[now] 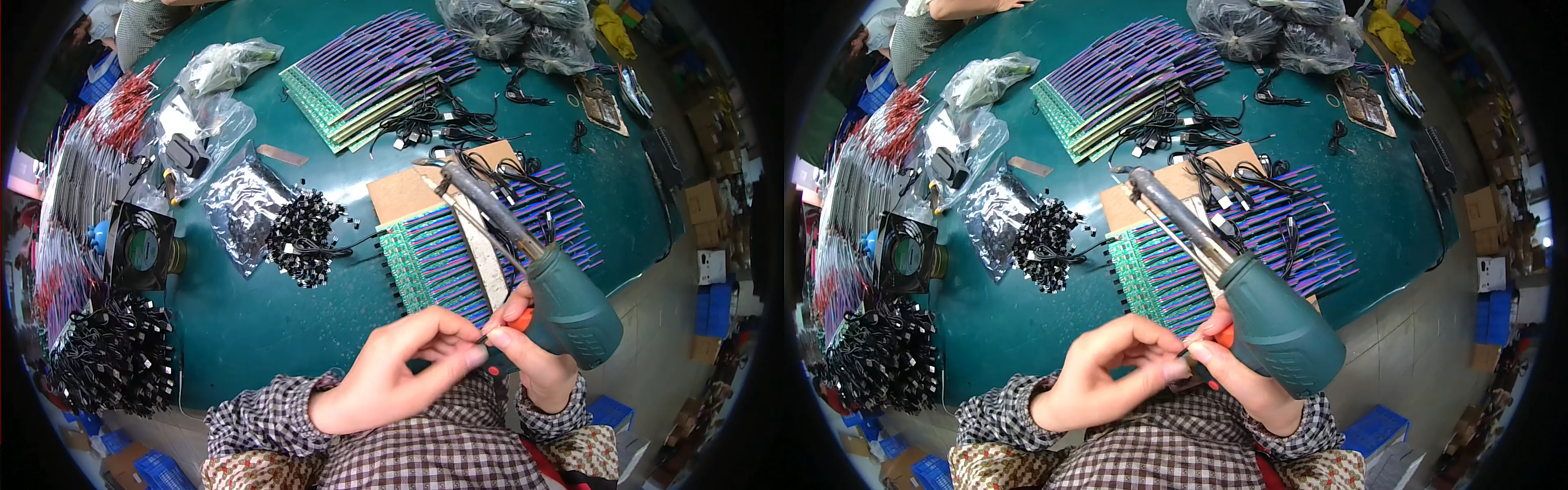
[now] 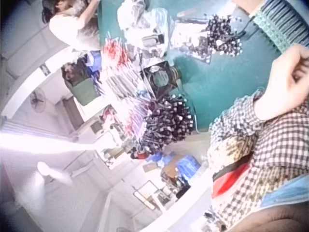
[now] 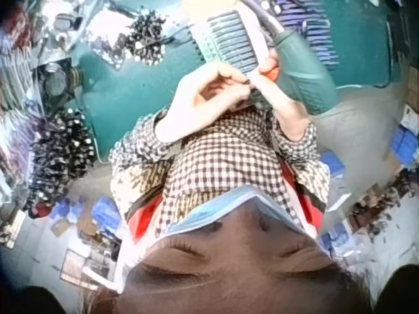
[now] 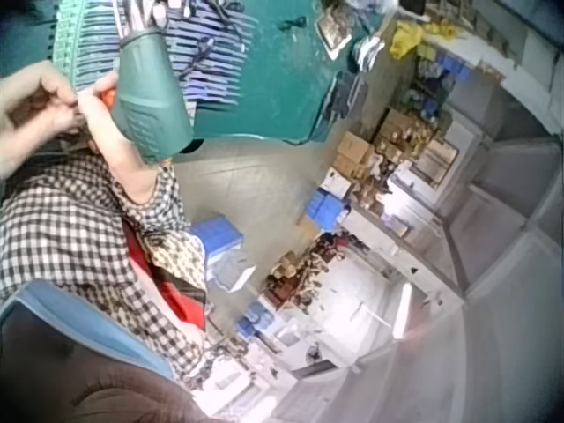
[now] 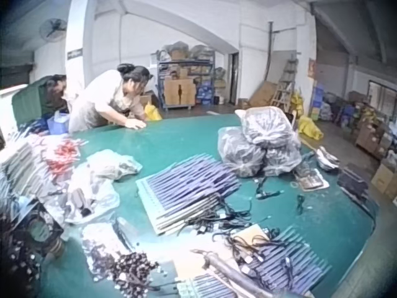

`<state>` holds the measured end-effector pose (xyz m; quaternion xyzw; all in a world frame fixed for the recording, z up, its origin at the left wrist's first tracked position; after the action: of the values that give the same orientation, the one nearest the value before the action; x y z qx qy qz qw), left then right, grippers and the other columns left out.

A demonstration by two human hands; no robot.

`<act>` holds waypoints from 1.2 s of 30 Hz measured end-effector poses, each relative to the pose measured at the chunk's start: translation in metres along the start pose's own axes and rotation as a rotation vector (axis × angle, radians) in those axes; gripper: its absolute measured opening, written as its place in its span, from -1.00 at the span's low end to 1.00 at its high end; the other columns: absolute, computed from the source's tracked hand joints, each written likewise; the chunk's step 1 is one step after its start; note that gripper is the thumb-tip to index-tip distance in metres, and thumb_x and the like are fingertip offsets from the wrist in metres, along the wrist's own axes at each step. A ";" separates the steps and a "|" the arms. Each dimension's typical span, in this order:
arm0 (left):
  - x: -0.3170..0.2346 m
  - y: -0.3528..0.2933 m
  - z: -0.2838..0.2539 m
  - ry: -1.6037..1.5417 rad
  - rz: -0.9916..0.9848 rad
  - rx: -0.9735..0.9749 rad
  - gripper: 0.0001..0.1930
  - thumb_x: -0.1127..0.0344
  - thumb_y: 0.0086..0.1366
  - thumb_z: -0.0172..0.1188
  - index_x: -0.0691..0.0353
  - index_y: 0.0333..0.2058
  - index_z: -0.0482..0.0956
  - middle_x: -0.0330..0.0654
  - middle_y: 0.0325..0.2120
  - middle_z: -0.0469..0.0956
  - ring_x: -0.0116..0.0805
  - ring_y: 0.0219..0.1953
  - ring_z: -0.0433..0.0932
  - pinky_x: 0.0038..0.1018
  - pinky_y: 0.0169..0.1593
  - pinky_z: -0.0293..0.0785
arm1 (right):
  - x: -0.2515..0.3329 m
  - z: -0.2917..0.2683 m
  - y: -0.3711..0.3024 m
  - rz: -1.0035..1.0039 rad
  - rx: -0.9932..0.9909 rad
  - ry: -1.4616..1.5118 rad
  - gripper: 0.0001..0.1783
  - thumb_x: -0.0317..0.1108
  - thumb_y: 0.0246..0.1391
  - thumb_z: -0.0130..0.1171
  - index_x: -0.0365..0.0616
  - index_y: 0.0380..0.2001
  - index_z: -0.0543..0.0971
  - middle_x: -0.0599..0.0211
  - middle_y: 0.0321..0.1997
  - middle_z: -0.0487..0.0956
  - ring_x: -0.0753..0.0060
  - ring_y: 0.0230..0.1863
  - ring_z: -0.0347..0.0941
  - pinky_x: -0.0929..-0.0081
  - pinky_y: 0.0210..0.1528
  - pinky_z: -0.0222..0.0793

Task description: The person solders wires from bundled cables onto circuit boards using a soldering gun, positioning each wire onto the board contacts by hand and applying heat to secure the connections.

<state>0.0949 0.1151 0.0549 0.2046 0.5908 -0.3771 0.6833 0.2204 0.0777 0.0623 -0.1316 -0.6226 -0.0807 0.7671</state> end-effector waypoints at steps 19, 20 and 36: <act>0.023 0.002 0.006 -0.329 -0.197 -0.083 -0.86 0.45 0.34 0.08 0.44 -0.21 0.45 -0.11 -0.43 0.56 -0.54 -0.52 0.55 -0.64 -0.48 0.51 | -0.004 -0.006 0.003 0.009 -0.046 -0.092 -0.60 -0.72 -0.16 0.24 -0.23 -0.22 0.37 0.31 -0.29 0.41 0.46 -0.33 0.50 0.50 -0.24 0.51; 0.020 0.002 0.006 -0.332 -0.191 -0.095 -0.86 0.45 0.34 0.08 0.44 -0.21 0.44 -0.11 -0.44 0.57 -0.53 -0.51 0.56 -0.64 -0.47 0.52 | -0.005 -0.005 0.002 0.010 -0.045 -0.091 -0.60 -0.72 -0.16 0.24 -0.23 -0.22 0.37 0.31 -0.29 0.41 0.46 -0.33 0.50 0.50 -0.24 0.51; 0.028 0.000 0.000 -0.500 -0.088 -0.230 -0.89 0.47 0.37 0.00 0.43 -0.23 0.37 0.02 -0.45 0.57 -0.31 -0.50 0.61 -0.50 -0.40 0.61 | 0.000 -0.005 -0.015 -0.040 -0.110 -0.119 -0.65 -0.73 -0.05 0.15 -0.23 -0.20 0.34 0.31 -0.31 0.41 0.51 -0.33 0.47 0.56 -0.25 0.44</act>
<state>0.0955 0.1073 0.0284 0.0004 0.4510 -0.3758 0.8096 0.2202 0.0616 0.0627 -0.1657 -0.6644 -0.1218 0.7185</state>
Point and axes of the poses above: each hand's wrist, its own y-axis towards the middle knuckle, its own z-axis out of the palm, x = y × z, the point moved 10 cm from there along y, towards the middle knuckle
